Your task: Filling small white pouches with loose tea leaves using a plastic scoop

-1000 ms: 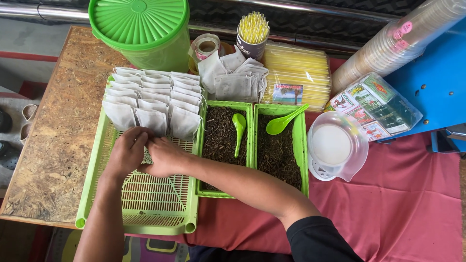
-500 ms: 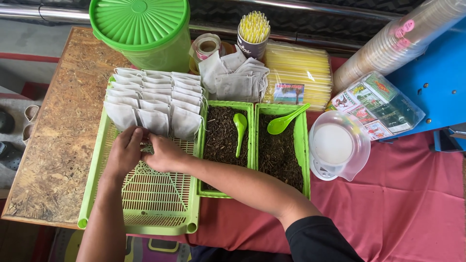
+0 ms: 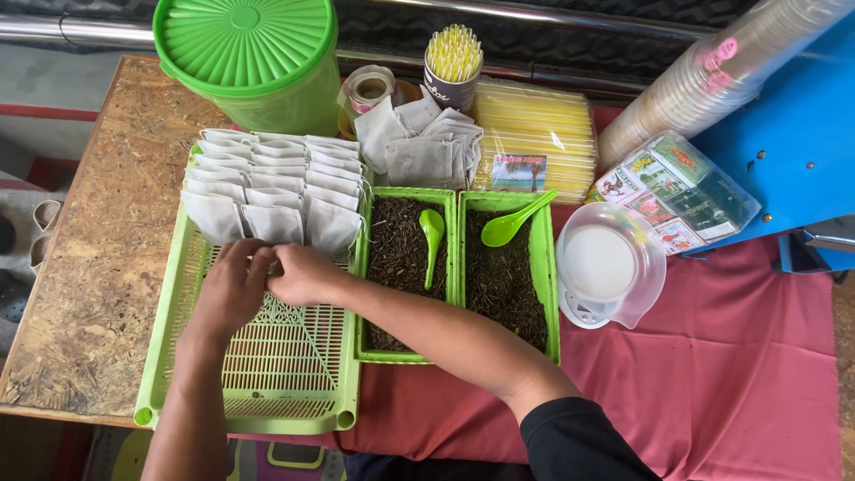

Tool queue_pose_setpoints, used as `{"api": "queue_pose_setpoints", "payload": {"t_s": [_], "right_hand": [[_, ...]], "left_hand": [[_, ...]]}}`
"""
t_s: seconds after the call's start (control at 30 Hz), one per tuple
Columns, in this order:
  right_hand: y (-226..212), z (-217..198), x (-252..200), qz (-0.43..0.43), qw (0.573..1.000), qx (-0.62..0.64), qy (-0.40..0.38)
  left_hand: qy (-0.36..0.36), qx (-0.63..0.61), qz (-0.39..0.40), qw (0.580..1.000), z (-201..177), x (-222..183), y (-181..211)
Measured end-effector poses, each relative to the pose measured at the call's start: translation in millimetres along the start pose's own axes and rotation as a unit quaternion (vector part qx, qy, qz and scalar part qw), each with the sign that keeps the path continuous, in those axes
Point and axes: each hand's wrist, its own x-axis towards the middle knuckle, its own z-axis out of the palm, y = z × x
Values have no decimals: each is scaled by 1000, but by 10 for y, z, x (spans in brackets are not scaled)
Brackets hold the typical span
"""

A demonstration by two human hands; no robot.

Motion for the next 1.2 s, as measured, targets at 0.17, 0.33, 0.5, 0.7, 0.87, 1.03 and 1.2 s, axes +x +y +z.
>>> {"api": "queue_pose_setpoints", "payload": {"t_s": [0.17,0.33,0.5,0.7,0.87,1.03,1.2], "right_hand": [[-81,-392,-87,-8,997,-74,0],[-58,-906,-497,-53,995,-63,54],[342,-1389,-842,-27,980,-93,172],[753,-1837,-1119,-14,952,-121,280],[837,-2022,-1041,5,929,-141,342],[901,-2127,-784,-13,905,-179,384],[1098,-2067,-351,-152,872,-272,378]], "left_hand": [[22,-14,110,994,128,-47,528],[12,-56,179,982,285,-13,1137],[-139,-98,262,950,461,-118,1863],[-174,-74,328,926,925,14,2220],[-43,-53,398,915,1428,594,2022],[108,12,389,915,1713,1031,1722],[194,-19,361,912,1746,1218,1428]]}}
